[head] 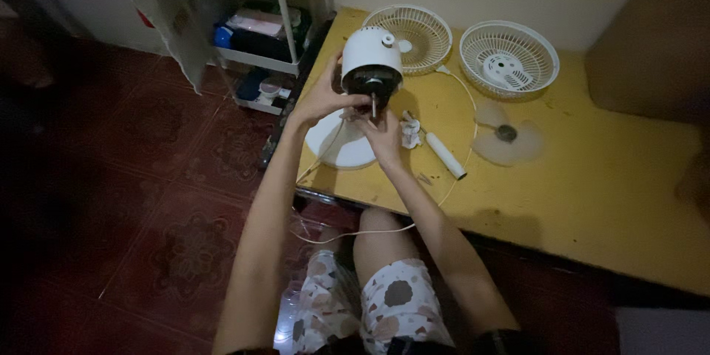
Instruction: The person assembles a small white table fan by inserting the fan blade into the motor housing, securing it with a nut, and attaching the front grille. The person uses a screwdriver to tighten the nut and then fits the grille onto the fan.
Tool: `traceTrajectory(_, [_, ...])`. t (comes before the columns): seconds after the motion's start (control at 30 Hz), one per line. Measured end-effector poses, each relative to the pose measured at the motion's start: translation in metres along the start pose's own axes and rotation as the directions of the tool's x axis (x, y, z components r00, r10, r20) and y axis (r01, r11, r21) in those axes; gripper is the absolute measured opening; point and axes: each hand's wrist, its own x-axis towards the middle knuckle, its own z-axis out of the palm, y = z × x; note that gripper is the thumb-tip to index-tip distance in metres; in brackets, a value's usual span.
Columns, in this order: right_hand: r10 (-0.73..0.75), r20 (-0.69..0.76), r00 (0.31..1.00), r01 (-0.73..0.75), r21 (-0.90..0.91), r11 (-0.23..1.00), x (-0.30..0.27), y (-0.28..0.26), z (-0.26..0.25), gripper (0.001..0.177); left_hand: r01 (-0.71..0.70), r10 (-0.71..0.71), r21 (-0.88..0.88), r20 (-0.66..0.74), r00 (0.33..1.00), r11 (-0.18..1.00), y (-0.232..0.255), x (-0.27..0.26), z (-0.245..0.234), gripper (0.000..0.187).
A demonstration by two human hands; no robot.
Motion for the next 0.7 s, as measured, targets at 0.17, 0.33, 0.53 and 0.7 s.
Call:
traceTrajectory(0.17, [-0.253,-0.02,0.967,0.233,-0.328,0.915,0.0,-0.043,0.008,0.11,-0.198,0.193,0.07,0.068,0.979,0.978,-0.003,-0.012,0.005,0.135])
traceTrajectory(0.33, [-0.193,0.087,0.977,0.212,-0.41,0.887,0.01,-0.083,0.018,0.084,-0.157,0.175,0.097,-0.22,0.96,0.983,-0.006,-0.027,0.035,0.119])
traceTrajectory(0.53, [-0.094,0.226,0.97,0.237,-0.774,0.587,0.02,-0.086,0.004,0.065,-0.158,0.164,0.051,-0.441,0.882,0.986,-0.014,-0.039,0.063,0.119])
traceTrajectory(0.7, [-0.153,0.188,0.97,0.235,-0.57,0.787,0.021,-0.075,0.004,0.074,-0.18,0.177,0.026,-0.363,0.915,0.983,-0.03,-0.055,0.06,0.117])
